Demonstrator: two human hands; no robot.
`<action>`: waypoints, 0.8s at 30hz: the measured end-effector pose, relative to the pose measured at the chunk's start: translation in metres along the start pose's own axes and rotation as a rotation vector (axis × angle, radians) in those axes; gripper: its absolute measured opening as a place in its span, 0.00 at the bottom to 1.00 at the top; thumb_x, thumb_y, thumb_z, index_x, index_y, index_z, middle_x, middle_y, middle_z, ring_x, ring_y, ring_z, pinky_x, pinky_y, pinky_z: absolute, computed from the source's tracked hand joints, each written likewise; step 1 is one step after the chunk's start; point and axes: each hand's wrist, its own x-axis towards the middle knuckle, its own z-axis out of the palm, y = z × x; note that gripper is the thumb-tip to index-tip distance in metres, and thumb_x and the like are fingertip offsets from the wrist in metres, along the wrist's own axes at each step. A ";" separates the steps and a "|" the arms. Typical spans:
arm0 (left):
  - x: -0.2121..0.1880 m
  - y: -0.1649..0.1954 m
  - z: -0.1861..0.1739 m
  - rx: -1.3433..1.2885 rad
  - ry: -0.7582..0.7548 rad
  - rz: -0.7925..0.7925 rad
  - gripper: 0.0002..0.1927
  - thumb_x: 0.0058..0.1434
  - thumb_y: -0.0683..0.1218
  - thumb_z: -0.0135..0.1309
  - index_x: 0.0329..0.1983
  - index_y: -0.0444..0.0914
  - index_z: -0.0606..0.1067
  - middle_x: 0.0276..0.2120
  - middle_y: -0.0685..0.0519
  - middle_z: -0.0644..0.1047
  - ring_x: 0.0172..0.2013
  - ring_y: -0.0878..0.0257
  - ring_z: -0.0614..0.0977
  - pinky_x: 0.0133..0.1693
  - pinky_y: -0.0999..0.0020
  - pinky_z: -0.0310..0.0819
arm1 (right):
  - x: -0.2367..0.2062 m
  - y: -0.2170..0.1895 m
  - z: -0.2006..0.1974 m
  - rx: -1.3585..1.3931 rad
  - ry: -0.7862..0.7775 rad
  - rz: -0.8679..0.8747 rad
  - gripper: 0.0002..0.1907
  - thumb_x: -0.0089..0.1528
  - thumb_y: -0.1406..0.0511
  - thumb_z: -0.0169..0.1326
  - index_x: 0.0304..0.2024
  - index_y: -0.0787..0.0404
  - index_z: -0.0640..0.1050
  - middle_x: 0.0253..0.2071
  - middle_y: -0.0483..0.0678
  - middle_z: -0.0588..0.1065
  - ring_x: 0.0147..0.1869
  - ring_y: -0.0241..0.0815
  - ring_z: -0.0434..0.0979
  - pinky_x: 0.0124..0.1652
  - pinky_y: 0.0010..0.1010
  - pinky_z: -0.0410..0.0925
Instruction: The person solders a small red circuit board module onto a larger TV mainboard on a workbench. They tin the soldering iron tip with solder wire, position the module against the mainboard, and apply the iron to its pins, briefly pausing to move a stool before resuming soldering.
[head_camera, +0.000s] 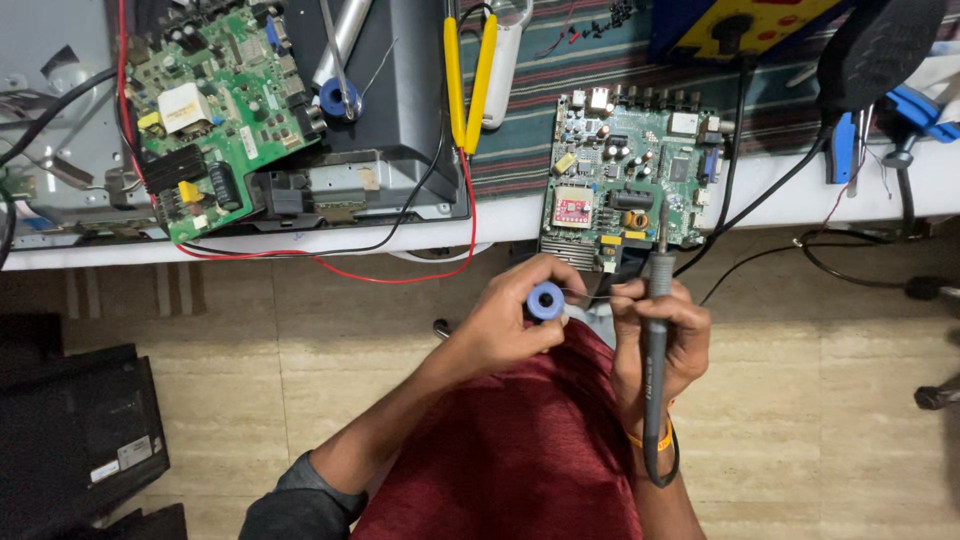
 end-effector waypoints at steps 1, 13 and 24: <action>0.001 0.000 -0.002 0.022 -0.005 -0.024 0.14 0.59 0.39 0.57 0.49 0.34 0.74 0.42 0.52 0.78 0.42 0.66 0.79 0.45 0.70 0.75 | 0.001 -0.001 0.001 -0.003 0.008 -0.015 0.15 0.69 0.79 0.56 0.48 0.61 0.65 0.44 0.53 0.74 0.48 0.37 0.75 0.49 0.24 0.71; -0.002 -0.004 -0.009 0.025 0.383 -0.107 0.08 0.65 0.43 0.62 0.42 0.36 0.75 0.33 0.59 0.77 0.35 0.74 0.75 0.39 0.76 0.73 | 0.031 0.003 0.014 -0.174 -0.047 -0.107 0.14 0.66 0.76 0.60 0.47 0.60 0.70 0.45 0.50 0.76 0.50 0.39 0.79 0.50 0.28 0.74; -0.018 -0.021 -0.023 0.024 0.519 -0.149 0.07 0.66 0.42 0.61 0.40 0.36 0.75 0.30 0.62 0.75 0.33 0.77 0.72 0.36 0.79 0.68 | 0.087 0.007 0.025 -0.666 -0.328 -0.400 0.09 0.63 0.72 0.64 0.43 0.60 0.78 0.41 0.45 0.80 0.48 0.48 0.70 0.50 0.38 0.67</action>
